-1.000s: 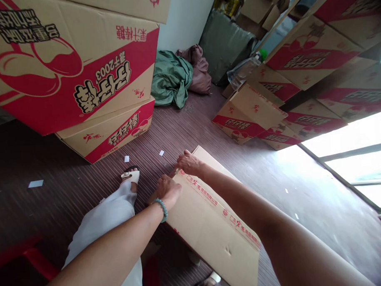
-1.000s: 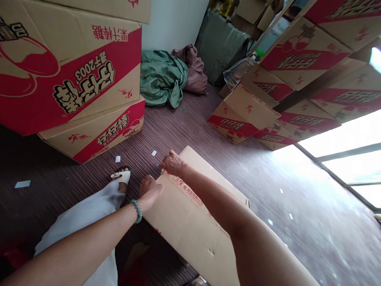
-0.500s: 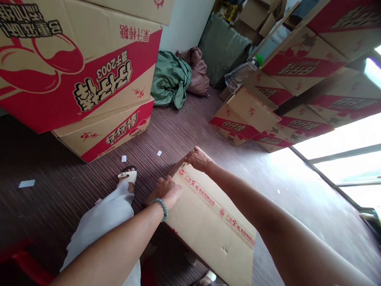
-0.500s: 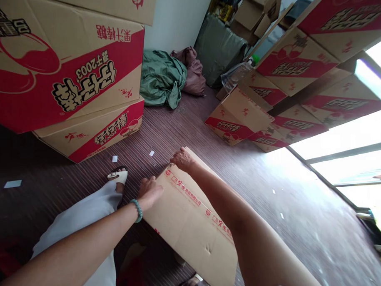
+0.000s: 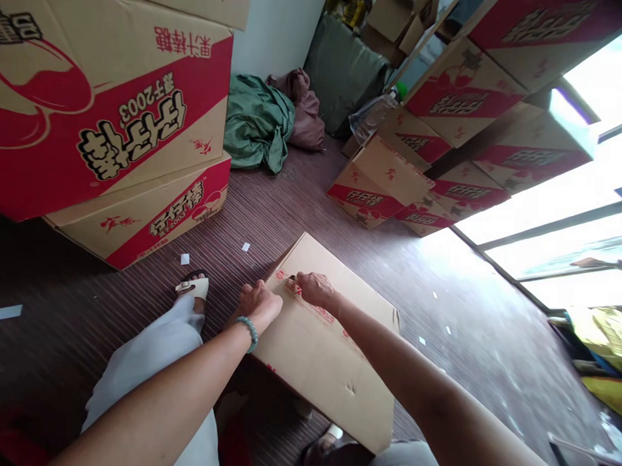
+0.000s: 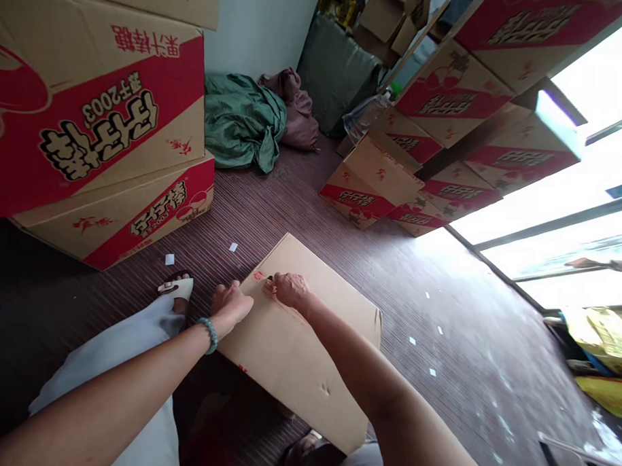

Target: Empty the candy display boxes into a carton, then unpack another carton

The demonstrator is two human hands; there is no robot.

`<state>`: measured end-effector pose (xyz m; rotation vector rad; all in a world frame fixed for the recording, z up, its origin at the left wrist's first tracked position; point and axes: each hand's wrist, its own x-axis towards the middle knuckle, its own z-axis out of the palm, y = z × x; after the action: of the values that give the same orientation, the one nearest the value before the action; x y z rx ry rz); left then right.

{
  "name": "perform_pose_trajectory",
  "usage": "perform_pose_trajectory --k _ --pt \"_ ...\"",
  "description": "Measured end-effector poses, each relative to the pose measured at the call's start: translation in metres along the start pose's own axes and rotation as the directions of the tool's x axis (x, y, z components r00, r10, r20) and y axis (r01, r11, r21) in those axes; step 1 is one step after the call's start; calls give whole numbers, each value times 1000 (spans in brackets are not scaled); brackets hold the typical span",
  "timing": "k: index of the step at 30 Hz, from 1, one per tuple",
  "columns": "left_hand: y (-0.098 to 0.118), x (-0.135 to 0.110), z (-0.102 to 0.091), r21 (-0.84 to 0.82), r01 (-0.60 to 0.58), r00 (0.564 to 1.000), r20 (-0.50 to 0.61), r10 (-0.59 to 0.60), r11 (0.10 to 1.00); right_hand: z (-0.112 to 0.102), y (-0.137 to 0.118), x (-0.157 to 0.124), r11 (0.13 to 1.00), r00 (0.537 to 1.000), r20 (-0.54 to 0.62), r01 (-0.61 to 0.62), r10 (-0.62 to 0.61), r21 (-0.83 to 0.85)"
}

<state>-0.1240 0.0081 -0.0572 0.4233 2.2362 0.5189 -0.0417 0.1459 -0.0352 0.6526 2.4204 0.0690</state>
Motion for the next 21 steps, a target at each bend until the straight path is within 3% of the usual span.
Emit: perform_pose_trajectory --k 5,10,14,21 --pt "1 0 3 26 -2 1000 -13 2 1000 0 5 -2 999 1000 -6 -22 23 27" --pt "3 -1 2 48 11 1000 -17 -10 999 -4 -12 12 997 995 -88 -35 40 63" --pt "5 -1 1 58 15 1000 -13 -14 998 -4 -20 16 997 998 -61 -24 29 79" --pt "3 1 1 62 11 1000 -2 -11 998 7 -13 1 998 999 -40 -17 19 61"
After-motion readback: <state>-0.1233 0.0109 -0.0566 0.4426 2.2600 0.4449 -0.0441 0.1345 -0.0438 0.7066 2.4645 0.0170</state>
